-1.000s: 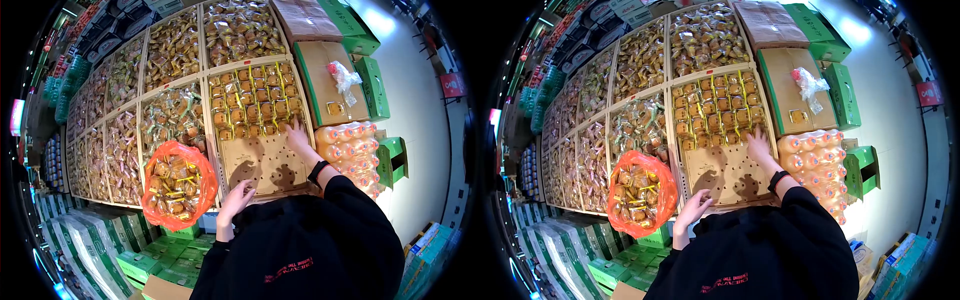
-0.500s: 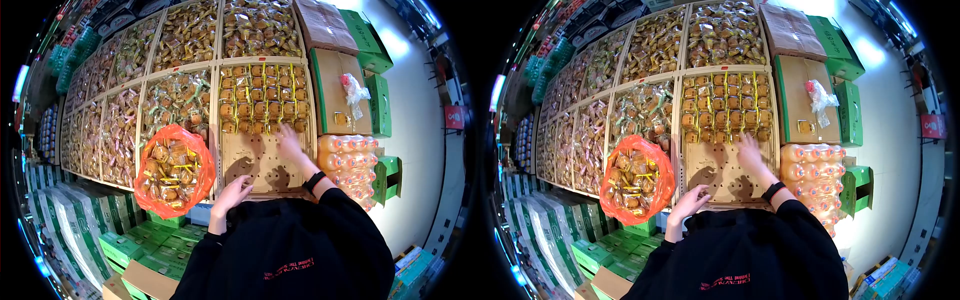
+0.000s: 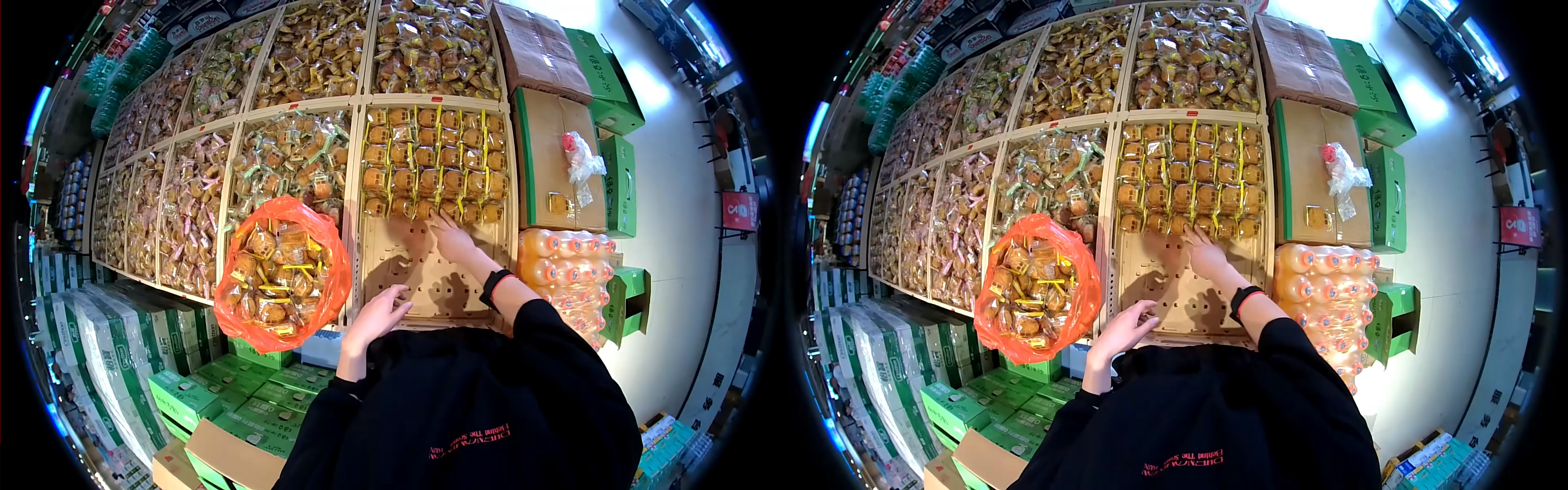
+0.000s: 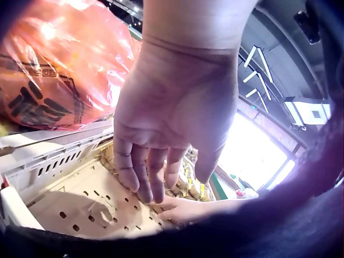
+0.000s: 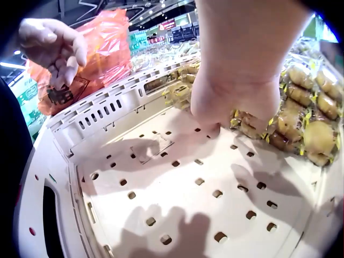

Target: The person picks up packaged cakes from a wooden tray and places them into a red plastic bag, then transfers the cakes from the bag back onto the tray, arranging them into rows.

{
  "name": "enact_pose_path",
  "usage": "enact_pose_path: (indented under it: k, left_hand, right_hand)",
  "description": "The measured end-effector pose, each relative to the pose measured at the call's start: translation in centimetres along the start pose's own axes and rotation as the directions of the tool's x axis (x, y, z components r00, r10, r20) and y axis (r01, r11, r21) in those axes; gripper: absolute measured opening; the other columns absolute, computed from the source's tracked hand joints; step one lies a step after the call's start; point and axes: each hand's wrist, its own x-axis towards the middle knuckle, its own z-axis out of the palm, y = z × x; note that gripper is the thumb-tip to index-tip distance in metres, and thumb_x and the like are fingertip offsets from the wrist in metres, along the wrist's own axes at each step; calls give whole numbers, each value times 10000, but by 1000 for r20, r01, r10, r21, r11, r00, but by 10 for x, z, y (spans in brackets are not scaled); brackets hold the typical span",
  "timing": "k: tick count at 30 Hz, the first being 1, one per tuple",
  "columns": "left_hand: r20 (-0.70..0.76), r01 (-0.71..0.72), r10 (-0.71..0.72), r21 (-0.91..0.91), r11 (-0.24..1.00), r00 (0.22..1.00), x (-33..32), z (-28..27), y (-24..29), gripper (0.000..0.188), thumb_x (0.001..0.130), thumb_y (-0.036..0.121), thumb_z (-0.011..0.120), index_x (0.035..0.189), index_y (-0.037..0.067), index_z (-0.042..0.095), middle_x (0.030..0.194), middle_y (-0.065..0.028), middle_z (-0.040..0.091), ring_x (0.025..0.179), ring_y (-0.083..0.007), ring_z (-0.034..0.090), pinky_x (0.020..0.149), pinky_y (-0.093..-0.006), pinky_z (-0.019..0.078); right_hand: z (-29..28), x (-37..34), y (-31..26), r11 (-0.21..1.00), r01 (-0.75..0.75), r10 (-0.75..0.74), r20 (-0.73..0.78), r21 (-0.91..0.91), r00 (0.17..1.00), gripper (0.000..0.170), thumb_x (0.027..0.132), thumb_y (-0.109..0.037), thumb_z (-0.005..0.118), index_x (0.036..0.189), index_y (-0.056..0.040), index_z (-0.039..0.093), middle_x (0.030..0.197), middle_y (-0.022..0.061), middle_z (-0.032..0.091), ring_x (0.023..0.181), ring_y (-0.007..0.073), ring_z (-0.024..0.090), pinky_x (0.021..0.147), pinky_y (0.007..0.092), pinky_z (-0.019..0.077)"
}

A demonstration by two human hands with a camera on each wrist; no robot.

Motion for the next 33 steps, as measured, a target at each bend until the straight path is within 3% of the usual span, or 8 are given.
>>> enact_pose_path:
  k: [3,5,8,13,21,27,29,33]
  left_hand:
    - [-18,-23,23,2,1000,1000,0,2,0,412,848,263,551,1163,13,463,969,-156,603,847,-242,607,741,-331,473]
    - [-19,-7,7,-17,1000,1000,-1,3,-2,414,838,275,553,1153,20,468,994,-163,595,859,-272,600,749,-349,467]
    - [-33,-11,10,-26,1000,999,1,5,-1,412,840,287,548,1147,22,473,987,-174,596,873,-277,599,756,-354,466]
    - [-28,-16,17,13,1000,999,-2,-1,2,405,844,293,538,1145,29,479,963,-184,596,870,-280,599,757,-357,466]
    - [2,56,-56,-9,998,998,-3,-3,10,404,852,246,561,1159,-1,467,940,-135,612,839,-209,603,746,-302,467]
    - [1,-11,11,50,999,1000,3,2,2,404,857,252,551,1161,0,469,956,-148,616,869,-220,606,765,-309,465]
    - [6,-3,3,47,999,1000,4,3,1,412,852,278,541,1159,11,470,985,-163,605,904,-254,595,784,-337,460]
    - [3,29,-29,59,998,1000,0,2,9,401,847,284,536,1143,20,482,992,-174,598,920,-285,588,797,-359,458]
  right_hand:
    - [-24,-7,4,980,94,-78,-94,174,992,340,767,-113,477,1083,-28,566,1330,118,389,1199,281,389,893,392,408]
    - [-20,-11,3,955,-35,13,77,296,997,294,784,-140,466,1046,-88,589,1084,122,584,973,305,542,805,406,443]
    - [-26,0,-8,871,-159,35,264,465,964,301,796,-209,484,1068,-135,589,953,139,629,847,289,607,716,416,477]
    - [-1,28,-7,880,-221,203,87,421,975,404,825,-217,435,1226,-194,483,1021,142,608,892,339,579,789,432,459]
    - [-5,16,6,890,-168,142,92,423,986,377,817,-201,431,1186,-185,502,969,167,612,891,345,574,779,452,455]
    - [-7,-1,34,975,-163,99,363,152,927,268,806,-193,441,1048,-130,537,921,169,616,884,342,577,735,455,461]
    - [-28,-8,38,785,-436,386,203,440,900,276,795,-187,462,1054,-120,527,882,198,613,862,355,579,715,462,464]
    - [-1,-7,43,876,-312,306,76,367,949,304,780,-159,488,1075,-85,500,849,239,606,826,388,581,711,465,463]
